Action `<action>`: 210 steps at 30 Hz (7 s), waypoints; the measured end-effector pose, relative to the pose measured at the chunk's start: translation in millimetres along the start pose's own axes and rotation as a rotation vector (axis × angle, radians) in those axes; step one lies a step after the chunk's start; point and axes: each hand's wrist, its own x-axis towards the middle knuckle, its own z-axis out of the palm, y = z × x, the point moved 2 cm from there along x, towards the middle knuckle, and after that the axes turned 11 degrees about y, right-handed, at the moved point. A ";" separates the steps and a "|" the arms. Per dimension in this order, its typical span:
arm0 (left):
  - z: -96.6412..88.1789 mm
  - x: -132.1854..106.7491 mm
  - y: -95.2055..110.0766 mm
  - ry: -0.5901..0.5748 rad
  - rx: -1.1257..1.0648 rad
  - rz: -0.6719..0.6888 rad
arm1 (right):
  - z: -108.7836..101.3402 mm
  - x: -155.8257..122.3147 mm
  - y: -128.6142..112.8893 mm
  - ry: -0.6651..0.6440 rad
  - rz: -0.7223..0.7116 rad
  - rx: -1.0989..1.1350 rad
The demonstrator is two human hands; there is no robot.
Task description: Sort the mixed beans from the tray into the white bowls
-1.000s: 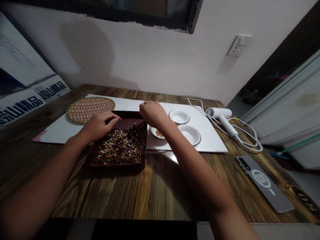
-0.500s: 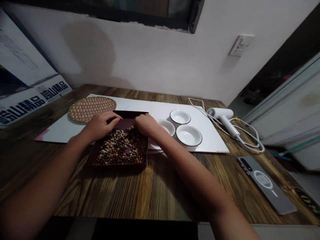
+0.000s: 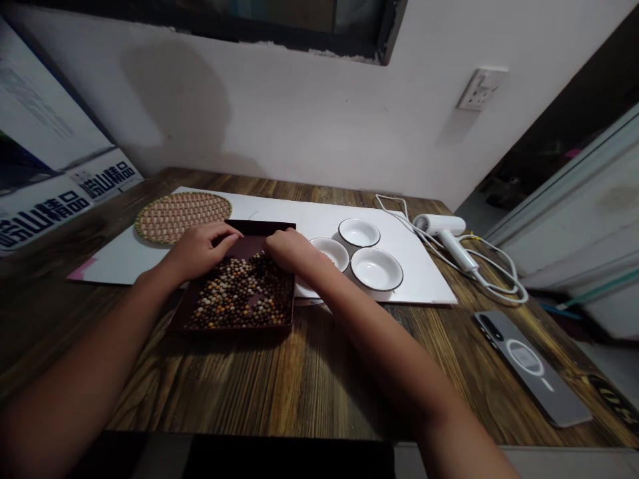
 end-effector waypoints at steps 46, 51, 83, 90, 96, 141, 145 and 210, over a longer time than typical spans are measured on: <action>1.0 -0.2 -1.1 0.015 -0.009 0.020 | 2.0 -0.2 -7.0 -0.080 -0.079 -0.025; 0.8 -0.2 -0.9 0.015 -0.004 0.017 | 7.7 3.5 -8.5 -0.072 -0.064 -0.005; 1.3 0.2 -3.6 -0.001 -0.012 0.025 | -8.4 -5.8 -1.6 -0.080 -0.060 -0.051; 2.0 0.1 -3.8 -0.005 -0.014 0.023 | -10.1 -3.5 11.0 -0.031 -0.042 0.006; 0.8 0.4 -1.2 -0.002 -0.020 0.029 | -8.0 0.5 1.1 0.051 -0.064 -0.024; 3.4 -0.3 -5.9 0.025 -0.034 0.055 | -52.3 -39.8 77.8 -0.145 0.480 0.219; 3.0 -0.2 -5.3 0.028 -0.031 0.060 | -40.3 -16.7 37.6 0.057 0.248 0.112; 11.5 0.3 -21.9 0.191 0.027 -0.226 | -9.2 -111.2 -41.5 0.140 0.561 0.544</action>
